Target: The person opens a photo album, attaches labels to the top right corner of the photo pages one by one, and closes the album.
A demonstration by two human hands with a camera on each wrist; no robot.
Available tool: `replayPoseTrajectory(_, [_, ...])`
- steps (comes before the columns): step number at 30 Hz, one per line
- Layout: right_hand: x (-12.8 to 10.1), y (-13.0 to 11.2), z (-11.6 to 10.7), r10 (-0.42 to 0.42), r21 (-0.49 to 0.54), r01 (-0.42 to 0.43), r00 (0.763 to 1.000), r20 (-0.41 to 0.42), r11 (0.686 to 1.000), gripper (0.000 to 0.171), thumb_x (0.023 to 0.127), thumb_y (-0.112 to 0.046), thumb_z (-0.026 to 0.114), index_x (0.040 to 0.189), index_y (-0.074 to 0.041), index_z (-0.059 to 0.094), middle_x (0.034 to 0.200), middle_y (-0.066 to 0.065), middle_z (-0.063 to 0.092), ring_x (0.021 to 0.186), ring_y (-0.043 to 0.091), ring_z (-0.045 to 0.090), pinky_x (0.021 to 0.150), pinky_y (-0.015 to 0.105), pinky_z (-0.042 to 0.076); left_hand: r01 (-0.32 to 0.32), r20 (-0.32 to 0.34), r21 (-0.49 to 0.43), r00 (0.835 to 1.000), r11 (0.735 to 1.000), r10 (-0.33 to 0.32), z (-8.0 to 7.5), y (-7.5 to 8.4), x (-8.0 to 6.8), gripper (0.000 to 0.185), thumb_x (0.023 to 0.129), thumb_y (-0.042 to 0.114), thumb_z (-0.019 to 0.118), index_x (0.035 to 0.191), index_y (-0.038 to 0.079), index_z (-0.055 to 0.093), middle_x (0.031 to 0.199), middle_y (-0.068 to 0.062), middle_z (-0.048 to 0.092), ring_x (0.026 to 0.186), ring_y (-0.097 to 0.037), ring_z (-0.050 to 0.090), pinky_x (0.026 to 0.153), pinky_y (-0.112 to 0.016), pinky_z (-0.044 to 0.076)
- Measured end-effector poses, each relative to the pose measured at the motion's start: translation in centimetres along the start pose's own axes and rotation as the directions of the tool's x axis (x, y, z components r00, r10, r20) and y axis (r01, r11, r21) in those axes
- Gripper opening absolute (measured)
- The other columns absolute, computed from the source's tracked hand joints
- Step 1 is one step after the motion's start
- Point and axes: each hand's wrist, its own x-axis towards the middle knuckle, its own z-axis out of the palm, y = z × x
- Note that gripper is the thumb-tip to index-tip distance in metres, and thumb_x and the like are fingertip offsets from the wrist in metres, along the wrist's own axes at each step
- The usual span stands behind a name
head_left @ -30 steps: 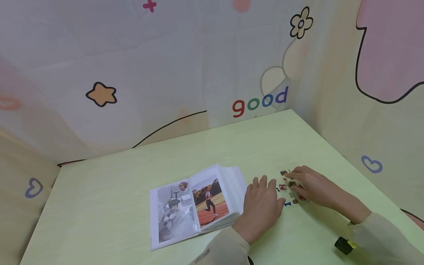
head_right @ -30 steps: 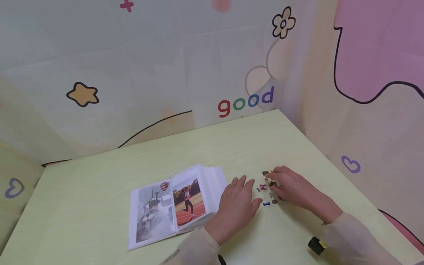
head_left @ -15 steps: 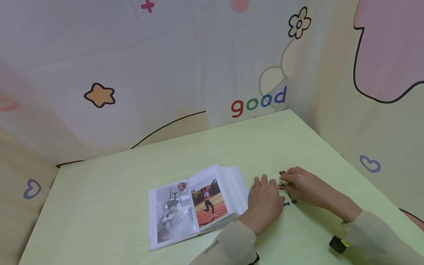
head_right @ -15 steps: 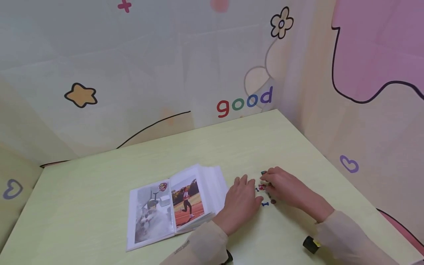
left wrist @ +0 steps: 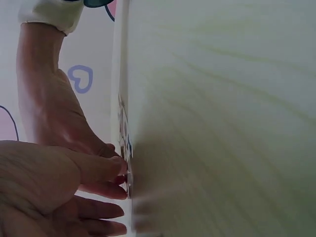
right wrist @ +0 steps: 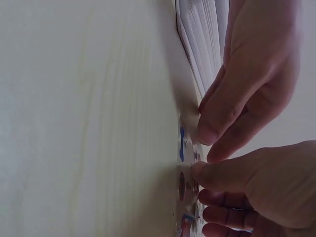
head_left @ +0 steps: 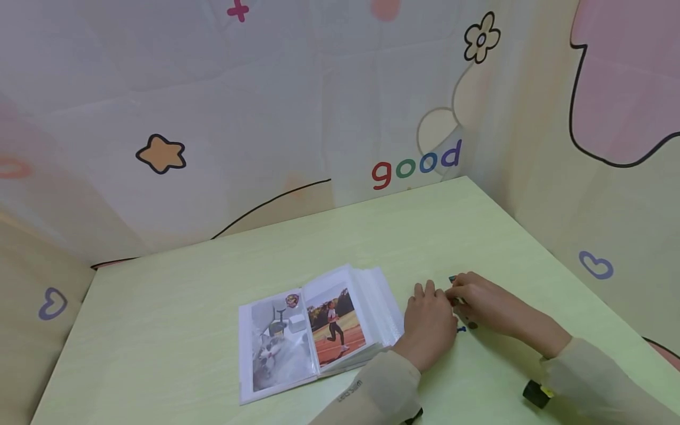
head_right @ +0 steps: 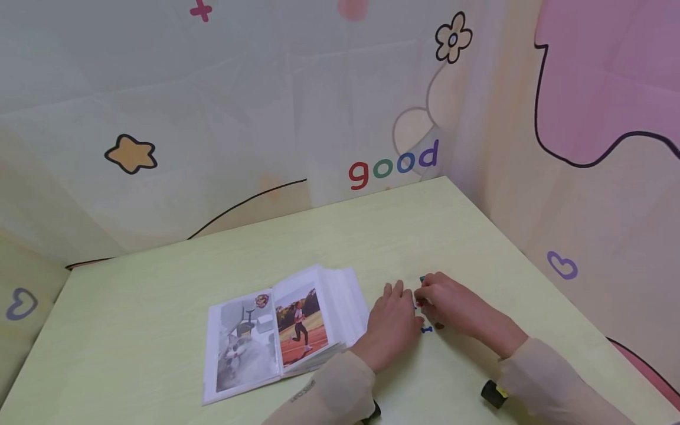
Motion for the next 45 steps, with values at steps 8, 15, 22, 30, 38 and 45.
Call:
replayPoseTrajectory(8, [0.06, -0.22, 0.06, -0.002, -0.013, 0.002, 1.000, -0.001, 1.000, 0.016, 0.085, 0.005, 0.079, 0.100, 0.001, 0.080, 0.089, -0.003, 0.060, 0.081, 0.014, 0.052, 0.070, 0.029, 0.051, 0.002, 0.043, 0.037, 0.999, 0.999, -0.004, 0.45, 0.17, 0.24, 0.029, 0.103, 0.041, 0.061, 0.118, 0.016, 0.066, 0.117, 0.003, 0.052, 0.108, -0.016, 0.044, 0.089, -0.027, 0.042])
replayPoseTrajectory(15, [0.20, -0.21, -0.03, 0.003, -0.008, -0.003, 1.000, 0.004, 1.000, 0.014, 0.085, 0.006, 0.078, 0.095, -0.003, 0.079, 0.087, -0.005, 0.060, 0.080, 0.011, 0.052, 0.070, 0.029, 0.051, 0.031, 0.087, 0.040, 0.996, 0.999, -0.035, 0.51, 0.38, 0.16, 0.048, 0.104, 0.045, 0.057, 0.143, 0.016, 0.057, 0.154, 0.002, 0.045, 0.144, -0.019, 0.036, 0.115, -0.036, 0.036])
replayPoseTrajectory(22, [0.38, -0.32, -0.53, 0.020, 0.034, -0.021, 1.000, 0.024, 0.999, 0.016, 0.086, 0.005, 0.078, 0.093, -0.010, 0.078, 0.087, -0.008, 0.061, 0.081, 0.011, 0.054, 0.071, 0.030, 0.052, 0.062, 0.129, 0.054, 0.989, 0.997, -0.069, 0.47, 0.83, 0.28, 0.060, 0.105, 0.049, 0.054, 0.155, 0.018, 0.046, 0.164, 0.002, 0.035, 0.153, -0.019, 0.028, 0.119, -0.036, 0.032])
replayPoseTrajectory(30, [0.43, -0.13, -0.43, -0.021, 0.037, 0.020, 1.000, 0.015, 0.999, 0.017, 0.086, 0.006, 0.078, 0.096, -0.007, 0.078, 0.089, -0.007, 0.060, 0.082, 0.013, 0.055, 0.072, 0.030, 0.053, 0.046, 0.117, 0.065, 0.992, 0.997, -0.053, 0.70, 0.59, 0.16, 0.061, 0.105, 0.051, 0.053, 0.155, 0.017, 0.046, 0.164, 0.002, 0.034, 0.153, -0.020, 0.027, 0.119, -0.036, 0.032])
replayPoseTrajectory(38, [0.42, 0.06, -0.43, 0.015, 0.093, -0.017, 0.999, 0.032, 0.996, 0.021, 0.086, 0.006, 0.077, 0.091, -0.014, 0.076, 0.091, -0.009, 0.061, 0.084, 0.012, 0.057, 0.073, 0.031, 0.053, 0.035, 0.069, 0.088, 0.997, 0.996, -0.041, 0.87, 0.50, 0.00, 0.059, 0.103, 0.052, 0.056, 0.150, 0.017, 0.052, 0.160, 0.003, 0.039, 0.149, -0.019, 0.032, 0.116, -0.035, 0.035])
replayPoseTrajectory(45, [0.54, 0.44, -0.33, -0.002, 0.097, -0.001, 0.999, 0.033, 0.995, 0.021, 0.087, 0.006, 0.076, 0.089, -0.015, 0.074, 0.088, -0.009, 0.062, 0.080, 0.008, 0.056, 0.071, 0.030, 0.053, 0.036, 0.071, 0.105, 0.997, 0.994, -0.043, 1.03, 0.38, -0.03, 0.062, 0.103, 0.053, 0.054, 0.154, 0.018, 0.048, 0.163, 0.003, 0.036, 0.151, -0.019, 0.029, 0.117, -0.034, 0.033])
